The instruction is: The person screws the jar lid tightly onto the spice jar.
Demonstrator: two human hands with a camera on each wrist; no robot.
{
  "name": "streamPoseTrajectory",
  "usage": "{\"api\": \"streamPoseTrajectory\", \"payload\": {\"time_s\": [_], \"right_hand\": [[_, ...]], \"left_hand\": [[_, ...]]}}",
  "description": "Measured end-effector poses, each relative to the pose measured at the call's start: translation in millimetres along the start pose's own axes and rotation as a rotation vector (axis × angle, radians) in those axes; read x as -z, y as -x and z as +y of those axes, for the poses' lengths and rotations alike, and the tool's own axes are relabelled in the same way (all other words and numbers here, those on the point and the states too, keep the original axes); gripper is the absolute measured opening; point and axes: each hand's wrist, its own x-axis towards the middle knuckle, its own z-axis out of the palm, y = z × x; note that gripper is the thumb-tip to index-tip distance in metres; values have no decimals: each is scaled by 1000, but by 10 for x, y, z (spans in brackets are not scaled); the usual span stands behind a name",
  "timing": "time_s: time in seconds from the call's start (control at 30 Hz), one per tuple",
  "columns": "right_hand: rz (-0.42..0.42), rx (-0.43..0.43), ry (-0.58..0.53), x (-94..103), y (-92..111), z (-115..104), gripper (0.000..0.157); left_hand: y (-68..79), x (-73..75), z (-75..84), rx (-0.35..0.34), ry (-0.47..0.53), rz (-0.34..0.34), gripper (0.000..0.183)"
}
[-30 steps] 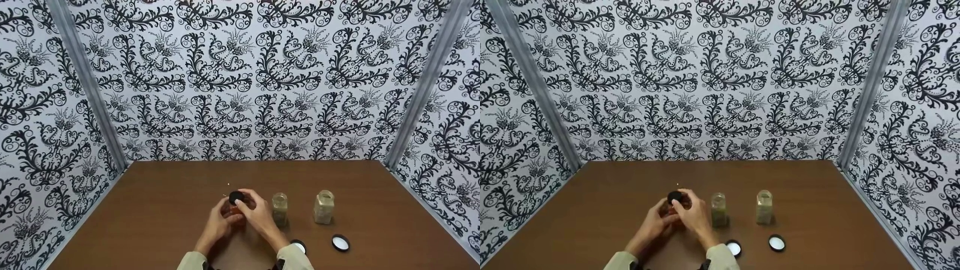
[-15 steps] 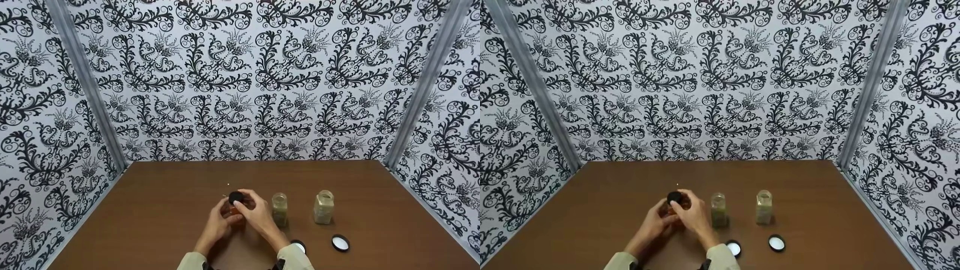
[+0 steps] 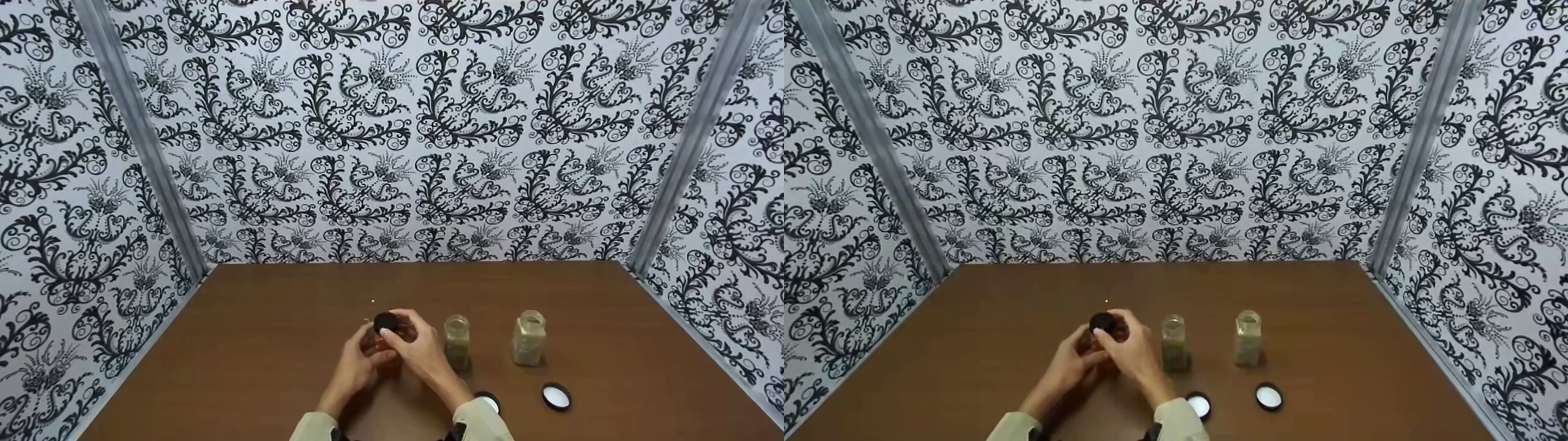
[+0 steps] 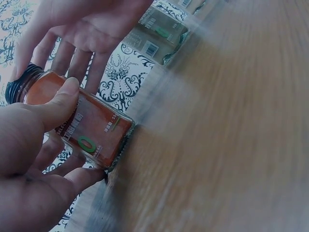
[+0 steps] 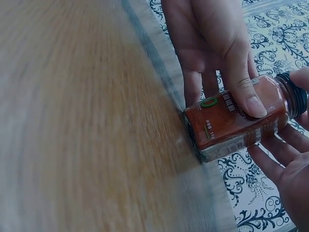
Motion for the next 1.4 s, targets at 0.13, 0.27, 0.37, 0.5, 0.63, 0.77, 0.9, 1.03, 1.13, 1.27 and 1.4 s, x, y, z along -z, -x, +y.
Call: {"api": "streamPoseTrajectory", "payload": {"time_s": [0.13, 0.27, 0.37, 0.5, 0.63, 0.77, 0.9, 1.03, 1.13, 1.27, 1.4], "right_hand": [[-9, -2, -11, 5, 2, -2, 38], [-21, 10, -22, 18, 8, -15, 38], [-18, 13, -41, 16, 6, -22, 35], [0, 20, -61, 6, -16, -15, 33], [5, 11, -47, 8, -16, -30, 35], [-4, 23, -8, 17, -3, -18, 38], [2, 34, 10, 8, -7, 8, 36], [14, 19, -3, -9, -6, 8, 35], [-1, 25, 1, 0, 1, 7, 37], [-21, 39, 21, 22, 3, 6, 38], [-13, 29, 10, 21, -9, 2, 35]], "left_hand": [[1, 3, -1, 6, 6, -3, 61], [-5, 2, 3, 9, 6, -1, 61], [-7, 0, 5, 4, -3, -2, 61], [-14, -2, 13, -7, -3, -6, 58], [-21, -2, 12, -16, 4, -8, 55], [-18, -1, 7, -18, 3, -8, 55], [-11, 0, -4, -25, 2, -7, 55], [-3, 2, -10, -20, 2, -5, 56], [-3, -2, -14, -11, 0, 0, 57], [-12, -10, -27, -5, 9, 0, 57], [-21, -11, -27, 1, 16, -1, 59]]}}
